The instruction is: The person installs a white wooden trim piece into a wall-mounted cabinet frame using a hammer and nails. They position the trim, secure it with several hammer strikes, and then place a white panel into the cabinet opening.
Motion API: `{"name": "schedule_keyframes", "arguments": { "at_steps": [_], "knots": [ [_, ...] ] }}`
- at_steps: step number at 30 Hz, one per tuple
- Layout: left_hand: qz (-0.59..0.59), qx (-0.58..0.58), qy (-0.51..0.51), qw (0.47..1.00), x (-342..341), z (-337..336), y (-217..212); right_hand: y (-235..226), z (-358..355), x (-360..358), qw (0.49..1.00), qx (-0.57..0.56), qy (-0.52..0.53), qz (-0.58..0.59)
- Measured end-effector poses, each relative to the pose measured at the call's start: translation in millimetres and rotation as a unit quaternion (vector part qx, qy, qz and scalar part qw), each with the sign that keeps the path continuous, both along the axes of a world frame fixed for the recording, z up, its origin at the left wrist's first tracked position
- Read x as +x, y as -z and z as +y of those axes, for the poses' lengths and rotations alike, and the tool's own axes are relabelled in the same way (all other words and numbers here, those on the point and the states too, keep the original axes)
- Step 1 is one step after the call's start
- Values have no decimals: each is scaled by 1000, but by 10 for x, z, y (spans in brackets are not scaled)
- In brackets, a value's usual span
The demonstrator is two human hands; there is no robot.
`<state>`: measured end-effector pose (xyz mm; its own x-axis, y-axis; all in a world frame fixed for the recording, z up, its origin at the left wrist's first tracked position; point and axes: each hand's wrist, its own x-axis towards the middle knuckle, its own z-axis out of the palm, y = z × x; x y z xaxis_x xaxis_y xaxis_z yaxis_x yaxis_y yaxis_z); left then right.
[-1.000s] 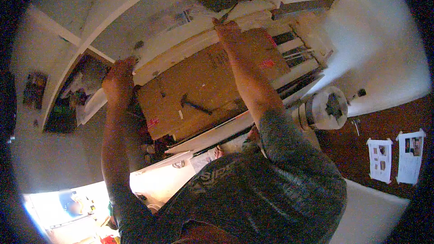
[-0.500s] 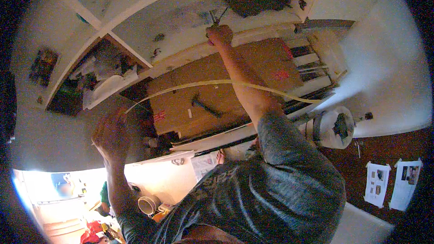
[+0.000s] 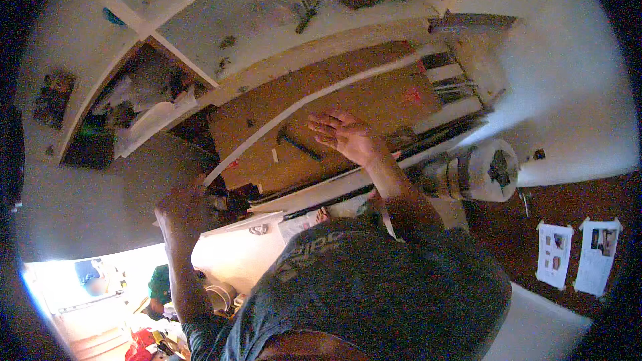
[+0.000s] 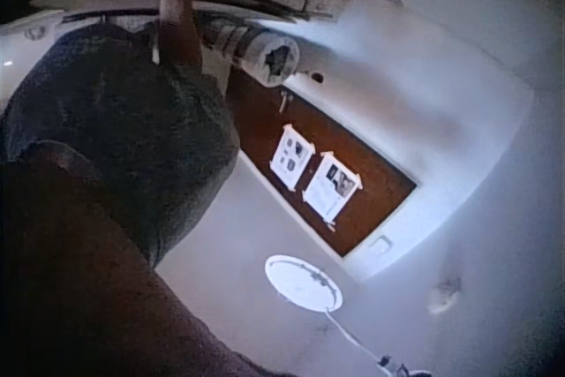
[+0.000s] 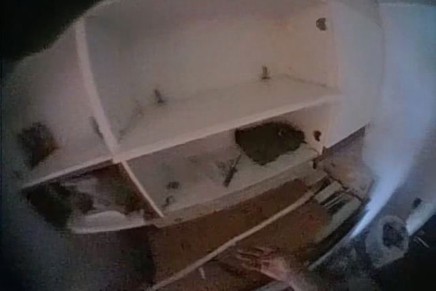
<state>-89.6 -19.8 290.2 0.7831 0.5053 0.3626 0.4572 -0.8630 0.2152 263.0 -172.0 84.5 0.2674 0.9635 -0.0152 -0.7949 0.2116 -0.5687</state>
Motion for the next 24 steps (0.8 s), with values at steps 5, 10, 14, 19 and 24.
{"name": "schedule_keyframes", "arguments": {
  "at_steps": [5, 10, 14, 19, 24],
  "knots": [
    [-51, -205, 28, 977, -230, 172, 519, -117, -486, 243, 973, 57, 124, 187],
    [-67, -314, 2, 947, -263, 274, 985, 873, -493, 568, 938, -263, 198, 103],
    [-39, -357, -38, 933, -192, 136, 903, 860, -604, -622, 946, -292, -120, 74],
    [-73, -479, -9, 875, -369, 29, 873, -38, -156, -1407, 919, -210, -273, 194],
    [-36, -506, 0, 862, -610, 44, 817, 333, 172, -1037, 952, -94, 39, 290]
  ]
}}
